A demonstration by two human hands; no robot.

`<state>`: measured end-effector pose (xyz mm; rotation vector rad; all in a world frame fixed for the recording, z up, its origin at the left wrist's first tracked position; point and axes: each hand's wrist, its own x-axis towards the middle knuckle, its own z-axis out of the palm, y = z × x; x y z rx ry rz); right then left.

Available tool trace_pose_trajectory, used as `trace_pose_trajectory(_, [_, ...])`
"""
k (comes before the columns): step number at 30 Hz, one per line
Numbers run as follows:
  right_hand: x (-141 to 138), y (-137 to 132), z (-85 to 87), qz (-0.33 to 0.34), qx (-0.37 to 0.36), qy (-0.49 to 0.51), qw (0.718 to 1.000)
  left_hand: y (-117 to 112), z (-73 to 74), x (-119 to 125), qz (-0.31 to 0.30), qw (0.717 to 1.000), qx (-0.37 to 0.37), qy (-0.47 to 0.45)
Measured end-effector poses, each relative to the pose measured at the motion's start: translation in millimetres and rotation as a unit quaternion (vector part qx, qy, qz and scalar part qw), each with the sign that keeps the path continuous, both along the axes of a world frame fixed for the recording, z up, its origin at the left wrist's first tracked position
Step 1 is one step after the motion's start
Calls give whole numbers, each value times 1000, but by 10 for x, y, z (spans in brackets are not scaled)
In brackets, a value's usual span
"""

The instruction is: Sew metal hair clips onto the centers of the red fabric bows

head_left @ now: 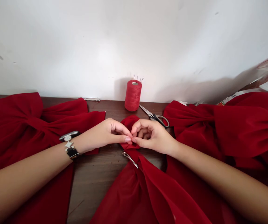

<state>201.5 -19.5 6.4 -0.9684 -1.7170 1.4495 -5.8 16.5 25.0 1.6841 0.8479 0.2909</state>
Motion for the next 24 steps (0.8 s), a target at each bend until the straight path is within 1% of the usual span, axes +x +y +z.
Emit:
trace_pose_trajectory(10, [16, -3, 3, 19, 25, -8, 999, 0, 13, 14, -2, 1000, 5, -4])
trace_pose_trajectory(13, [17, -2, 7, 30, 21, -6, 999, 1, 30, 24, -10, 1000, 12, 0])
trace_pose_trajectory(18, [12, 0, 6, 33, -8, 9, 999, 0, 27, 16, -12, 1000, 19, -7])
trace_pose_trajectory(24, [11, 8, 5, 32, 2, 5, 999, 4, 9, 16, -12, 1000, 17, -10])
